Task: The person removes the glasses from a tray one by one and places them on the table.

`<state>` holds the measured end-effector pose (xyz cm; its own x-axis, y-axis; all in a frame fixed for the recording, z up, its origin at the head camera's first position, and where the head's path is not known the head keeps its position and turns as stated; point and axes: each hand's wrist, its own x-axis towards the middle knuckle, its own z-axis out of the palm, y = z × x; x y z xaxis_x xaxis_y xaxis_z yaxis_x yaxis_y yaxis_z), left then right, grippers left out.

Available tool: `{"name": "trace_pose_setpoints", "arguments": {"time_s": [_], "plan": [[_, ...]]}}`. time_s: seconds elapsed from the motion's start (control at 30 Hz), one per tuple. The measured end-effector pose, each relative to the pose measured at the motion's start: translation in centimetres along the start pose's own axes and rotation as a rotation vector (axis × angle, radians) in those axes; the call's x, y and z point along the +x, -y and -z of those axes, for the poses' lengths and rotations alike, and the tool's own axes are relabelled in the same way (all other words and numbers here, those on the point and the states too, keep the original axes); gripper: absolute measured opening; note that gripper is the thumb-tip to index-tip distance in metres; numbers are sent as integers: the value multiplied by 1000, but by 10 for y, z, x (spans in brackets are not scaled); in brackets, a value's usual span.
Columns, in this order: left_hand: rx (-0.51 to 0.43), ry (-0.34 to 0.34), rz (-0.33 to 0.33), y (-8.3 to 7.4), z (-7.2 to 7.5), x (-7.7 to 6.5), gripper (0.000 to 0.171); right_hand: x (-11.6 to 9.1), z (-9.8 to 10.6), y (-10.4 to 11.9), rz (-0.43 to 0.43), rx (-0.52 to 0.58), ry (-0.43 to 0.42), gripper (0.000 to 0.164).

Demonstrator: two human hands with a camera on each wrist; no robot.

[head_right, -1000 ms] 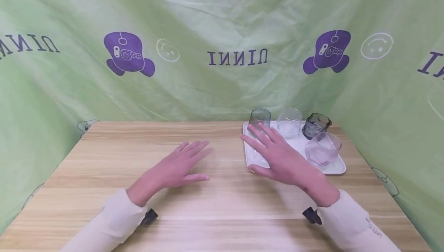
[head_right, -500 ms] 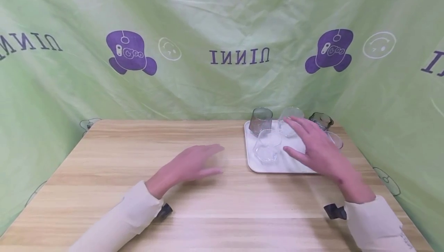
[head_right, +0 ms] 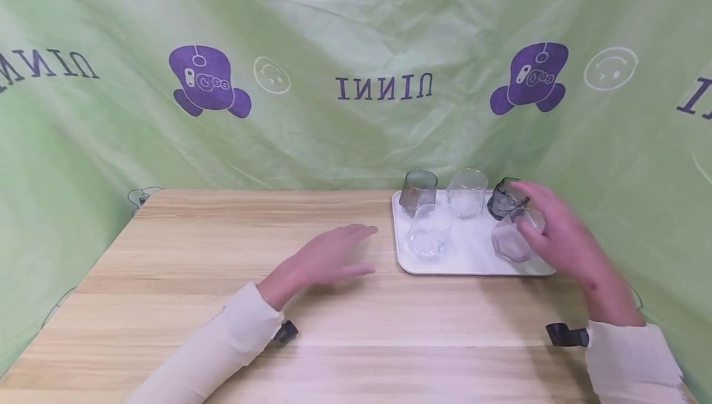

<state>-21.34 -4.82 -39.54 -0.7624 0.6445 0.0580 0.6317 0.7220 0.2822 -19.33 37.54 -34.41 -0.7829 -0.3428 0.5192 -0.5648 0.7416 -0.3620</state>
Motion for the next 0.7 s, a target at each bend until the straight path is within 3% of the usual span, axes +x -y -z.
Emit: {"name": "trace_pose_setpoints", "arguments": {"time_s": [0.17,0.27,0.57,0.7], "plan": [[-49,42,45,-3,-3,5,86,-12,12,-15,-154,-17,-32,60],[-34,59,54,-6,-5,9,86,-19,17,-24,-278,30,-14,54],[8,88,37,-13,-7,23,85,-32,20,-50,-539,2,186,53],[-15,110,52,-14,-9,26,89,-38,20,-61,-586,30,272,51]]}}
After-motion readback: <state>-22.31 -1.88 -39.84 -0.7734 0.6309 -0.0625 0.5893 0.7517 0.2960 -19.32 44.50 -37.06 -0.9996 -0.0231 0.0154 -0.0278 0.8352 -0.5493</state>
